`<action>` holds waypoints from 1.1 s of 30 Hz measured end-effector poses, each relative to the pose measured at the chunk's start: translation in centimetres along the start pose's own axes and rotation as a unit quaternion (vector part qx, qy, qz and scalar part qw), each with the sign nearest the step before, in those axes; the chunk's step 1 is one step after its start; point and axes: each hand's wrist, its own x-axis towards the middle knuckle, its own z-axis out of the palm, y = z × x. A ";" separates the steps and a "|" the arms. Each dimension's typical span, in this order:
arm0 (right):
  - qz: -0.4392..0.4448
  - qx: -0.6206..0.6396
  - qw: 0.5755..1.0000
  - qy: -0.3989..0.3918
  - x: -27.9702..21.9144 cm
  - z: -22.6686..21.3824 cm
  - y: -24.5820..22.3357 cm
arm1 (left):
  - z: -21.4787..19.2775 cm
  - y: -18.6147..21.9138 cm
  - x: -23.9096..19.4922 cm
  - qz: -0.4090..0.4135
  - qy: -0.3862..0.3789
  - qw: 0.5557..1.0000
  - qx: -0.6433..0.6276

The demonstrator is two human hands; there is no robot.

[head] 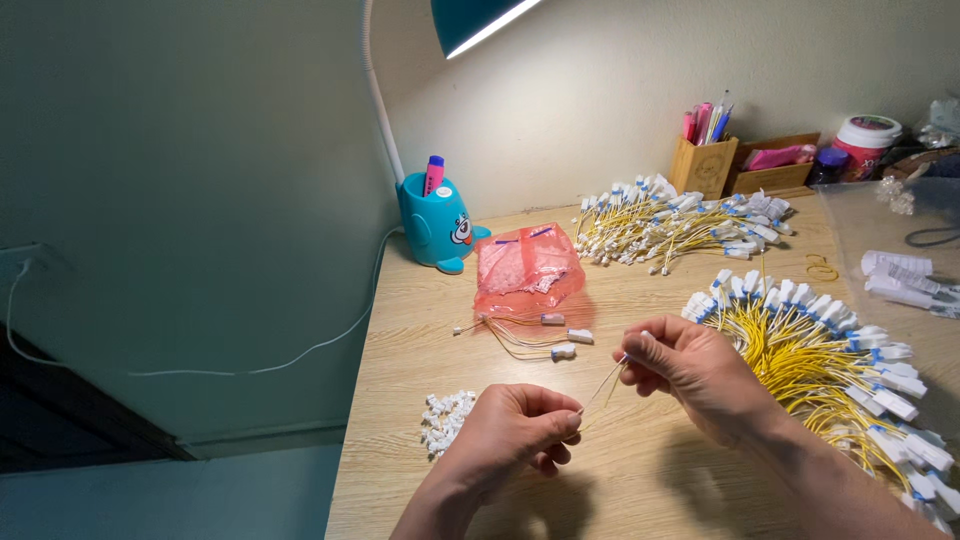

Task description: The person assembles small white plastic LED connectors onto yellow wires by hand. They repeatedly pick up a connector, slide it onto the end of a wire, and place the finished assembly on the table.

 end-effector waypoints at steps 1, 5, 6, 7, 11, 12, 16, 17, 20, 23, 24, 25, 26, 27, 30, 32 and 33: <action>0.000 0.001 1.000 0.000 0.1 -0.2 0.1 | -0.2 -0.2 0.2 0.000 0.000 1.000 0.001; -0.008 -0.008 0.999 0.036 0.3 -0.5 0.6 | -0.2 -0.6 0.8 -0.010 -0.010 1.000 -0.025; -0.012 0.004 1.000 0.026 0.2 -0.5 0.8 | 0.0 -0.6 0.9 -0.012 0.014 0.999 -0.035; -0.011 0.004 1.000 0.026 0.0 -0.3 0.7 | 0.3 0.0 0.5 -0.013 0.015 0.999 -0.035; -0.011 0.005 1.000 -0.009 -1.2 1.0 0.4 | 0.5 1.8 -0.9 0.011 0.014 0.998 0.059; -0.012 0.007 1.000 -0.027 -1.6 1.4 0.3 | 0.3 2.2 -1.2 0.025 -0.008 0.999 0.031; -0.055 -0.021 0.995 -0.074 -2.2 2.4 0.6 | -0.3 2.2 -2.2 0.057 -0.102 0.993 0.006; -0.054 -0.025 0.996 -0.071 -2.3 2.6 0.3 | -0.7 2.3 -2.5 0.038 -0.151 0.986 -0.057; -0.069 -0.041 0.995 -0.065 -2.3 2.7 0.0 | -1.8 2.3 -2.4 0.015 -0.220 0.966 -0.135; -0.083 -0.064 0.993 -0.059 -2.2 2.8 -0.2 | -1.3 3.2 -3.2 0.007 -0.203 0.969 -0.141; -0.083 -0.076 0.992 -0.057 -2.3 2.9 -0.2 | -0.9 3.7 -3.6 0.004 -0.167 0.977 -0.131; -0.083 -0.075 0.992 -0.058 -2.3 3.1 -0.2 | -0.6 2.8 -2.7 0.004 -0.166 0.977 -0.131; -0.095 -0.092 0.989 -0.068 -2.3 3.3 -0.2 | -0.4 1.8 -1.8 0.039 -0.129 0.980 -0.145; -0.106 -0.110 0.985 -0.078 -2.4 3.3 -0.1 | -0.1 0.8 -0.9 0.073 -0.093 0.980 -0.159; -0.106 -0.164 0.979 -0.050 -3.0 4.0 -0.4 | 0.8 -0.4 0.2 0.110 -0.054 0.981 -0.147; -0.110 -0.136 0.984 -0.044 -3.0 4.1 -0.1 | 1.4 -0.8 0.5 0.148 -0.027 0.983 -0.107; -0.115 -0.110 0.986 -0.039 -2.9 4.2 0.1 | 1.7 -0.9 0.7 0.188 0.000 0.980 -0.068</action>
